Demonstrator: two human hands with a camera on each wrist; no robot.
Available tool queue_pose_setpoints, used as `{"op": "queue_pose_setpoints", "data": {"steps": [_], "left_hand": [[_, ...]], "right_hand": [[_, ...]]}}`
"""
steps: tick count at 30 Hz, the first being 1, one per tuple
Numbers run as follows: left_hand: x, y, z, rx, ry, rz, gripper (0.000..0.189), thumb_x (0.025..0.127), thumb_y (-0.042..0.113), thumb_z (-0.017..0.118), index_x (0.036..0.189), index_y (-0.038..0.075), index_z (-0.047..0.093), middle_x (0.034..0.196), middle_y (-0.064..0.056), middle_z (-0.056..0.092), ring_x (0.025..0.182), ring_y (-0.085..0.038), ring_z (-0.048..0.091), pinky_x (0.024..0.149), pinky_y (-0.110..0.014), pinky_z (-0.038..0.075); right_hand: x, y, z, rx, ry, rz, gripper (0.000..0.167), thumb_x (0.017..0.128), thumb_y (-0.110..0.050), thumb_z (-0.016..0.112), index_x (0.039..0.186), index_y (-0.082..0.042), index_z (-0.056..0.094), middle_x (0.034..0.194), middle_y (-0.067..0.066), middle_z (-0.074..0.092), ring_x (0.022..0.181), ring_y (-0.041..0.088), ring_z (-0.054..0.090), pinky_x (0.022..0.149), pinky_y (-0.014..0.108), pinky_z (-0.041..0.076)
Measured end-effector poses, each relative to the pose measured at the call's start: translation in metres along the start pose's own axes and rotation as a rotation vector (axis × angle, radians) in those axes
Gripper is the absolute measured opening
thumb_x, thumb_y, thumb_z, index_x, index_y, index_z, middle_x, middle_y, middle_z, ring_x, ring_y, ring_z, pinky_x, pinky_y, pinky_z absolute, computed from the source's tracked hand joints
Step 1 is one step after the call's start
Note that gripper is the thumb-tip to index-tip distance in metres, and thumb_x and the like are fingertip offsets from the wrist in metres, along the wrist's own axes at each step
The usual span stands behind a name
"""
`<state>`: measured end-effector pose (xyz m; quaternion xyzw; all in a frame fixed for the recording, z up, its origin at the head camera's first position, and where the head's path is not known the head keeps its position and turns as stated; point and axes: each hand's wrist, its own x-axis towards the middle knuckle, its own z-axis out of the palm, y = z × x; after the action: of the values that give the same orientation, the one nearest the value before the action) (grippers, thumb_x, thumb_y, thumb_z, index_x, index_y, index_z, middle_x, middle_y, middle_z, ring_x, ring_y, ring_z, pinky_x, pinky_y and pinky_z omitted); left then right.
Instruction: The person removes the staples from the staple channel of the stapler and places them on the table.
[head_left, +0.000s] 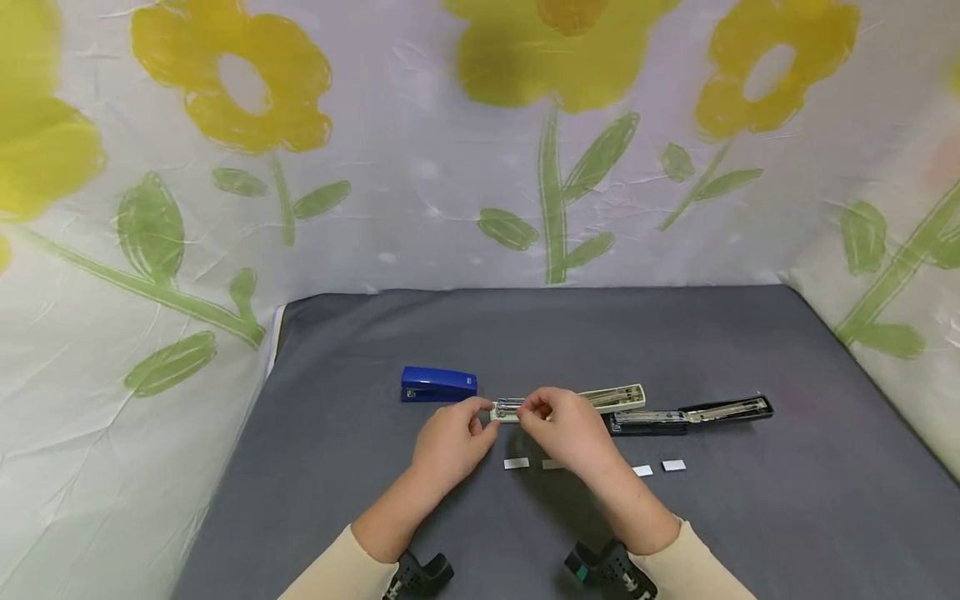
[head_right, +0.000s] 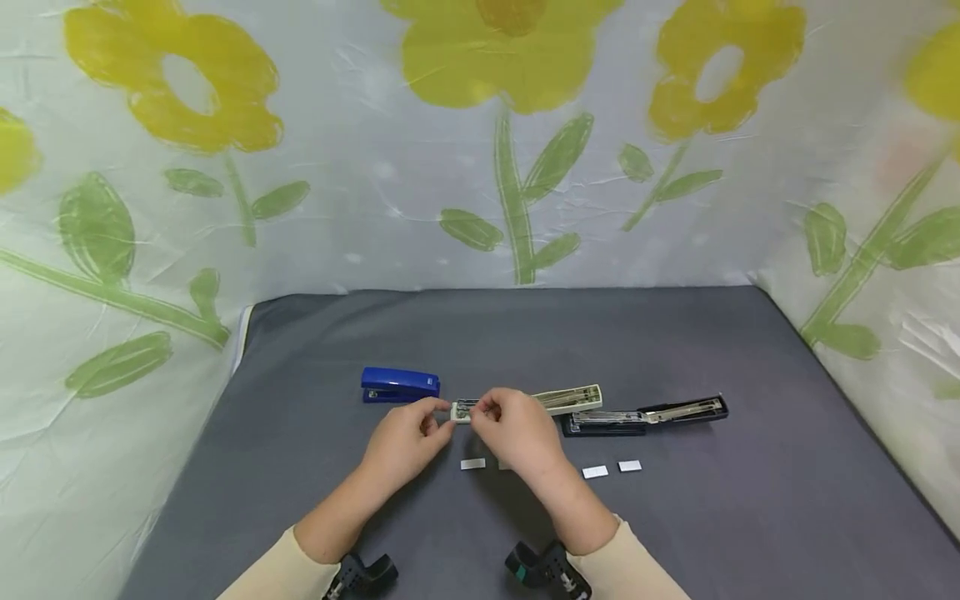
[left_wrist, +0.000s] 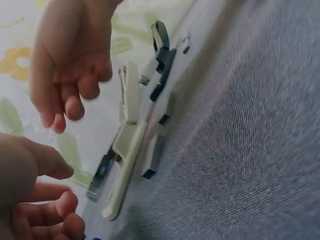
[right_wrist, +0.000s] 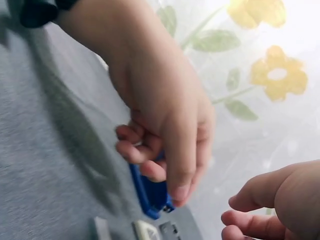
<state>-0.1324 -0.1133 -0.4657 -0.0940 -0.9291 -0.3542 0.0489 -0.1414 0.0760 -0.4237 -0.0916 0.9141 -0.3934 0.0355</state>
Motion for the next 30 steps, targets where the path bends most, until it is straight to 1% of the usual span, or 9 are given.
{"op": "queue_pose_setpoints", "data": {"steps": [4,8,11,15,18,20,23,26,30], "left_hand": [[-0.008,-0.001,-0.013,-0.022,-0.012,0.042,0.011,0.094,0.021,0.073,0.101,0.013,0.078,0.062,0.012,0.051,0.051,-0.003,0.045,0.05,-0.026,0.039],[-0.016,-0.007,-0.033,-0.015,0.0,0.028,0.006,0.093,0.021,0.075,0.09,0.018,0.078,0.064,0.014,0.052,0.054,-0.003,0.047,0.053,-0.026,0.041],[-0.019,-0.017,-0.049,0.005,-0.022,-0.04,0.013,0.094,0.024,0.074,0.082,0.02,0.075,0.063,0.013,0.054,0.053,-0.004,0.049,0.052,-0.027,0.042],[-0.018,-0.033,-0.071,0.025,-0.1,-0.146,0.028,0.097,0.031,0.073,0.072,0.019,0.069,0.056,0.009,0.055,0.047,-0.009,0.051,0.047,-0.03,0.04],[-0.012,-0.045,-0.084,0.048,-0.16,-0.197,0.034,0.096,0.035,0.073,0.068,0.017,0.066,0.054,0.005,0.054,0.046,-0.013,0.052,0.045,-0.031,0.038],[-0.009,-0.054,-0.091,0.067,-0.174,-0.225,0.035,0.095,0.036,0.074,0.068,0.017,0.065,0.055,0.004,0.054,0.047,-0.014,0.052,0.046,-0.031,0.038],[-0.004,-0.068,-0.097,0.075,-0.157,-0.273,0.031,0.094,0.035,0.076,0.073,0.015,0.066,0.059,0.002,0.056,0.051,-0.015,0.053,0.049,-0.032,0.04],[0.001,-0.083,-0.1,0.07,-0.123,-0.325,0.025,0.092,0.034,0.078,0.091,0.011,0.072,0.068,0.0,0.059,0.057,-0.016,0.055,0.055,-0.034,0.044],[0.004,-0.101,-0.101,0.067,-0.095,-0.341,0.042,0.09,0.03,0.08,0.121,0.003,0.07,0.083,-0.002,0.063,0.07,-0.018,0.058,0.068,-0.039,0.048]], "right_hand": [[0.007,-0.01,-0.003,0.018,-0.034,-0.016,0.007,0.096,-0.022,0.07,0.094,-0.017,0.074,0.079,-0.007,0.063,0.068,0.014,0.056,0.066,0.036,0.046],[0.015,-0.022,-0.001,0.026,-0.071,-0.041,0.007,0.098,-0.022,0.07,0.097,-0.016,0.074,0.083,-0.005,0.065,0.072,0.014,0.057,0.067,0.037,0.047],[0.022,-0.03,0.004,0.025,-0.101,-0.054,0.007,0.098,-0.022,0.071,0.098,-0.016,0.074,0.085,-0.006,0.066,0.075,0.014,0.059,0.069,0.037,0.048],[0.032,-0.043,0.014,0.034,-0.122,-0.064,0.008,0.096,-0.023,0.073,0.098,-0.015,0.073,0.085,-0.006,0.067,0.078,0.014,0.06,0.07,0.036,0.049],[0.038,-0.052,0.022,0.066,-0.136,-0.061,0.01,0.096,-0.024,0.074,0.098,-0.014,0.073,0.084,-0.004,0.066,0.071,0.016,0.06,0.064,0.035,0.05],[0.043,-0.058,0.028,0.081,-0.144,-0.067,0.011,0.096,-0.025,0.074,0.098,-0.014,0.073,0.084,-0.004,0.066,0.07,0.016,0.059,0.062,0.034,0.049],[0.05,-0.065,0.038,0.091,-0.14,-0.085,0.012,0.096,-0.024,0.074,0.099,-0.012,0.073,0.085,-0.002,0.065,0.073,0.017,0.059,0.065,0.035,0.049],[0.059,-0.071,0.051,0.06,-0.117,-0.098,0.014,0.095,-0.022,0.075,0.104,-0.011,0.074,0.092,0.0,0.067,0.084,0.019,0.061,0.076,0.039,0.05],[0.072,-0.076,0.07,-0.012,-0.108,-0.107,0.026,0.095,-0.021,0.075,0.118,-0.008,0.074,0.113,0.007,0.069,0.104,0.026,0.064,0.09,0.046,0.051]]}}
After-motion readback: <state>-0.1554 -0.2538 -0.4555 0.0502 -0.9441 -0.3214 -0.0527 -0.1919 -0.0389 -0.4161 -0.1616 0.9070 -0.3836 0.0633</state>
